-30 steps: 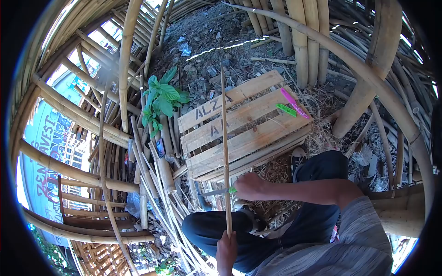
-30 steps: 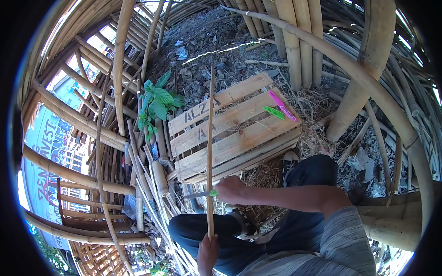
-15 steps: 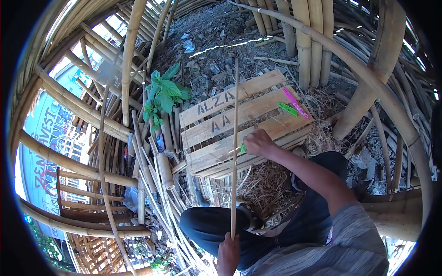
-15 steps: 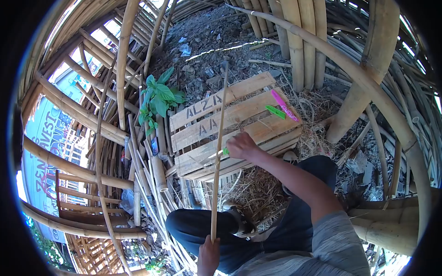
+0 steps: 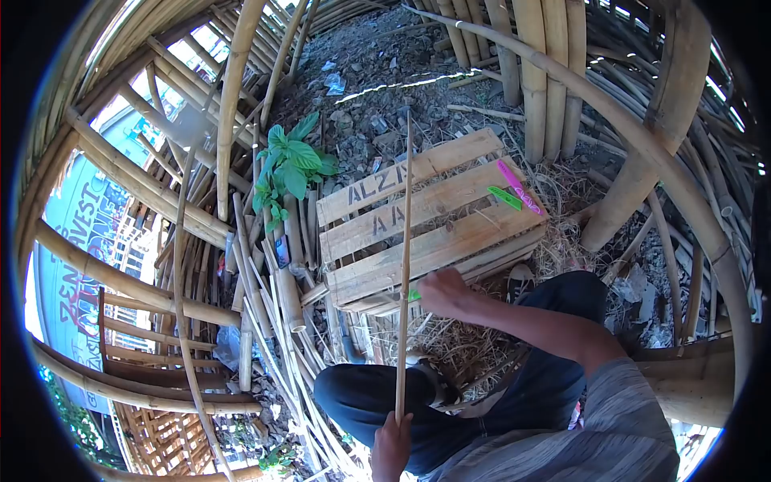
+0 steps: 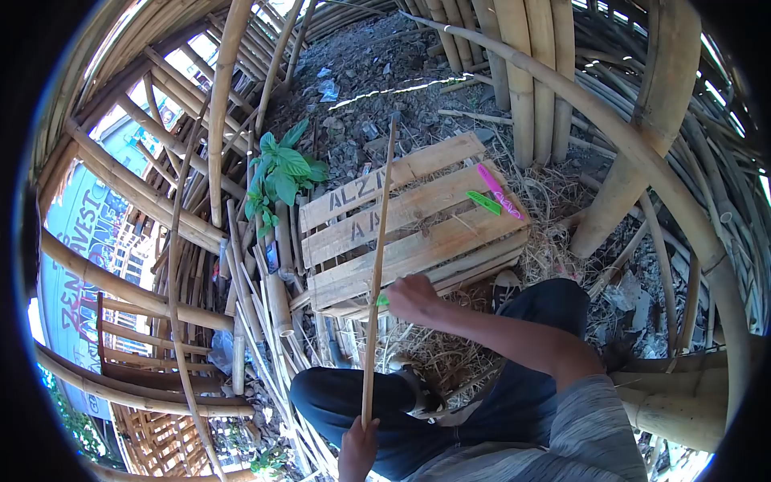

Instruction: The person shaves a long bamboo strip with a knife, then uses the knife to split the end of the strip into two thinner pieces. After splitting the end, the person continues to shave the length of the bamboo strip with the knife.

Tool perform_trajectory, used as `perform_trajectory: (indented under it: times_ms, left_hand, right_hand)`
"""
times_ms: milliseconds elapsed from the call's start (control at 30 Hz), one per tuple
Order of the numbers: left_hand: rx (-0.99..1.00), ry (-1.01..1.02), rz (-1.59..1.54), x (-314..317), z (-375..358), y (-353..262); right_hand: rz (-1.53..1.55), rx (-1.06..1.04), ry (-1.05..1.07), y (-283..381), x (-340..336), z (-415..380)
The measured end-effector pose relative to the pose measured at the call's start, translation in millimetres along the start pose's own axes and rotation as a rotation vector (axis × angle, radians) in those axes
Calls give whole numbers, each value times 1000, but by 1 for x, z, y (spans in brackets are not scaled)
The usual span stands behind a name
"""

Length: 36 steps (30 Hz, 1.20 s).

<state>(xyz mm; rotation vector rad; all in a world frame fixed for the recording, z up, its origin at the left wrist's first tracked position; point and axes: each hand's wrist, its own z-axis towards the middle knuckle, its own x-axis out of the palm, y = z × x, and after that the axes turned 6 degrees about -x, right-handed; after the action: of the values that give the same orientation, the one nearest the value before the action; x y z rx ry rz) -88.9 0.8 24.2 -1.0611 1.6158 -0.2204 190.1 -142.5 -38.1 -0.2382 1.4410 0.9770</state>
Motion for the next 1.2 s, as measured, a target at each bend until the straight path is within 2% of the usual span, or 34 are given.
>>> perform_trajectory:
  times_ms: [33, 100, 167, 233, 267, 300, 367, 400, 500, 567, 600, 667, 733, 867, 900, 967, 1100, 1167, 1200]
  left_hand:
    - [-59, 9, 26, 3, 0, -4]
    - [-43, 12, -8, 10, 4, 28]
    - [-52, 29, -39, 6, -13, 34]
    - [115, -27, 115, -8, -16, 6]
    - [195, -123, -68, 16, -2, 59]
    - [196, -124, -69, 7, 0, 37]
    - [-184, 121, 139, -6, -1, 0]
    - [-192, 125, 144, -6, -2, 2]
    - [-259, 225, -55, -2, 6, 8]
    - [-426, 452, -662, 0, 9, 14]
    - [-426, 453, -663, 3, 10, 12]
    - [-435, 537, -968, 11, 13, 6]
    - [-418, 555, -932, 15, 19, 13]
    - [-378, 548, -893, 18, 23, 19]
    - [-380, 552, -891, 18, 21, 17]
    - [-333, 454, -740, 17, 18, 13]
    - [-312, 424, -742, 18, 10, 17]
    - [-372, 432, -732, 16, 7, 17]
    - [-379, 427, -734, 17, 9, 18]
  right_hand:
    - [59, -80, 25, 11, 3, -4]
    - [-35, -71, 55, -3, -1, 3]
    - [-64, -42, 42, -45, -16, 10]
    - [-125, -24, -10, -55, -17, 16]
    - [-144, 8, -63, -45, -10, 14]
    - [-147, 45, -109, -35, -6, 12]
    - [-137, 52, -38, -30, -14, 7]
    - [-58, 32, -17, -28, -21, 5]
    - [19, -6, 34, -34, -28, 5]
    - [20, -30, 73, -41, -27, 7]
    - [51, -10, 108, -42, -26, 8]
    - [84, 9, 147, -44, -21, 6]
    - [116, -9, 61, -38, -26, 3]
    - [36, 71, 116, -22, -25, 2]
    - [45, 64, 46, -19, -17, -1]
    - [54, 58, -24, -20, -4, -4]
    - [42, -25, -72, -22, -1, -5]
    - [43, -49, -81, -17, -2, -8]
    - [61, -162, 8, -8, -9, -12]
